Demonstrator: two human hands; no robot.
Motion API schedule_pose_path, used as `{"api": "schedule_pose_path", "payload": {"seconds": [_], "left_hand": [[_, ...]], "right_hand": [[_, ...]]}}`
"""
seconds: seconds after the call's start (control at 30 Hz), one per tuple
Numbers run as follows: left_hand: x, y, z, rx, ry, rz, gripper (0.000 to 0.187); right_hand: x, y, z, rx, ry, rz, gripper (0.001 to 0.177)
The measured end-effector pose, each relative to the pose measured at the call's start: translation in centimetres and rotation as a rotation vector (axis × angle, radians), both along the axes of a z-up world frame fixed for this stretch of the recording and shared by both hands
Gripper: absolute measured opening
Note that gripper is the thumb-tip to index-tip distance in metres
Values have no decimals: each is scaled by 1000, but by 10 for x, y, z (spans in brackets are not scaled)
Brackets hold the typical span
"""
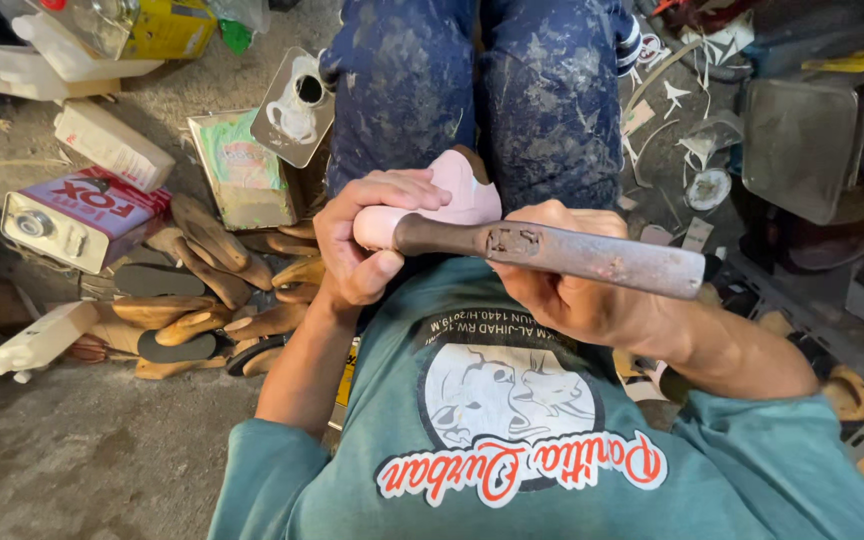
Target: The person hammers the sole of a pink shoe using a hammer, repeatedly striking the bottom and sides to secure the sole. The person rotates the shoe to access different areas and continues hammering throughout the clip.
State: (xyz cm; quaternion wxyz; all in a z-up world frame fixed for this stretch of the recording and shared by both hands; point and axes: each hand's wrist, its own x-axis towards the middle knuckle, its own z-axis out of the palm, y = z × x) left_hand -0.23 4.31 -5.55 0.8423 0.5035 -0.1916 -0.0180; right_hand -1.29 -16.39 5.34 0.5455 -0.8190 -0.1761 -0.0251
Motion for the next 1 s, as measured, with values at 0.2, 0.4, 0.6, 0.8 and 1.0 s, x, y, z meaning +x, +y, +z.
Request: {"api": "schedule_pose_path", "payload": {"seconds": [0.2, 0.4, 0.6, 0.8, 1.0], "left_hand": [[-3, 3, -3, -10, -17, -7, 51], [-5, 9, -13, -81, 29, 19, 55], [0, -1, 30, 49, -5, 31, 54], [10, -62, 66, 672, -266, 14, 47], [9, -82, 64, 787, -295, -43, 40]], "right_hand": [[-13, -4, -10, -88, -147, 23, 13], [-27, -15, -18, -84, -59, -27, 15], [-37, -73, -27, -164, -49, -133, 21], [-63, -98, 0, -276, 283, -503, 22], [-72, -122, 29, -309, 317, -450, 16]]}}
